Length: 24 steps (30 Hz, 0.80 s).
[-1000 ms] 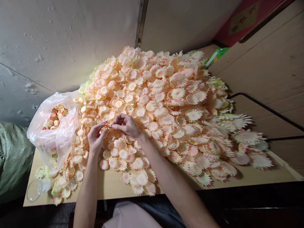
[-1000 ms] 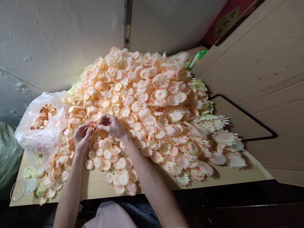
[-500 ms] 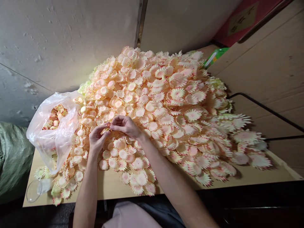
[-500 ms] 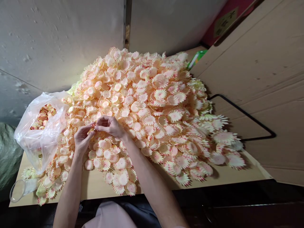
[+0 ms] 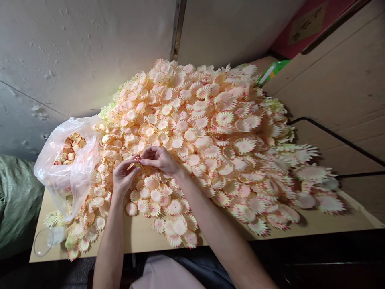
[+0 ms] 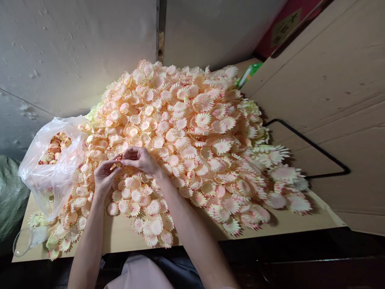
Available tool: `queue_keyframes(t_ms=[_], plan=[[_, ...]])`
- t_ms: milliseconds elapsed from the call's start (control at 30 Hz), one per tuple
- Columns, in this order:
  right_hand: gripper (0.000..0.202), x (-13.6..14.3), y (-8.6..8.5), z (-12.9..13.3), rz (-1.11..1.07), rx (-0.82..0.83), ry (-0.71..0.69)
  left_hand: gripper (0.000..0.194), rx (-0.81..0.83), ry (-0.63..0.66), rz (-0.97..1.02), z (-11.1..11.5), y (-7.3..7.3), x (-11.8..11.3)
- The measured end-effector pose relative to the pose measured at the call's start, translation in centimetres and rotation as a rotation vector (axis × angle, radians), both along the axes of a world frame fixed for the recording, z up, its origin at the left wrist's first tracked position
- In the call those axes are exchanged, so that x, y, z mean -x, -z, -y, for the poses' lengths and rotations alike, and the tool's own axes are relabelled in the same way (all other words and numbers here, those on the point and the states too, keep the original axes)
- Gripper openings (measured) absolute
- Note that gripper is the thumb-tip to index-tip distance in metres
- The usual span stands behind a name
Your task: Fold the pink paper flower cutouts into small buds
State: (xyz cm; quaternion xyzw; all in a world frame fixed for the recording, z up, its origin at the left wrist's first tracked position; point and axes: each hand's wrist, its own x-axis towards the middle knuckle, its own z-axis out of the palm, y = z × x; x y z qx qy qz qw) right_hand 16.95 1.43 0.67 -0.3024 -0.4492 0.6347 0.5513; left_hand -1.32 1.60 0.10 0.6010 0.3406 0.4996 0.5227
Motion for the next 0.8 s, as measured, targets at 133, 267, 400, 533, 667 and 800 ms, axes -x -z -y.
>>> queue_keyframes(t_ms=[133, 267, 400, 533, 667, 800], plan=[[0.025, 0.02, 0.34, -0.14, 0.003, -0.006, -0.016, 0.024, 0.007, 0.028, 0.016, 0.10, 0.01, -0.06], [0.025, 0.03, 0.34, -0.19, 0.001, -0.003, 0.001, 0.025, 0.023, 0.047, 0.007, 0.13, 0.13, -0.07], [0.025, 0.03, 0.03, -0.07, -0.014, 0.011, -0.013, 0.026, 0.020, 0.040, 0.006, 0.06, 0.23, 0.01], [0.025, 0.06, -0.11, -0.01, -0.026, 0.017, -0.028, 0.025, 0.009, 0.046, 0.023, -0.03, 0.34, 0.05], [0.024, 0.01, -0.05, -0.04, -0.022, 0.005, -0.036, 0.025, 0.005, 0.059, 0.037, -0.04, 0.33, 0.00], [0.021, -0.07, 0.01, -0.06, -0.007, -0.007, -0.031, 0.025, 0.001, 0.047, 0.024, -0.02, 0.23, -0.02]])
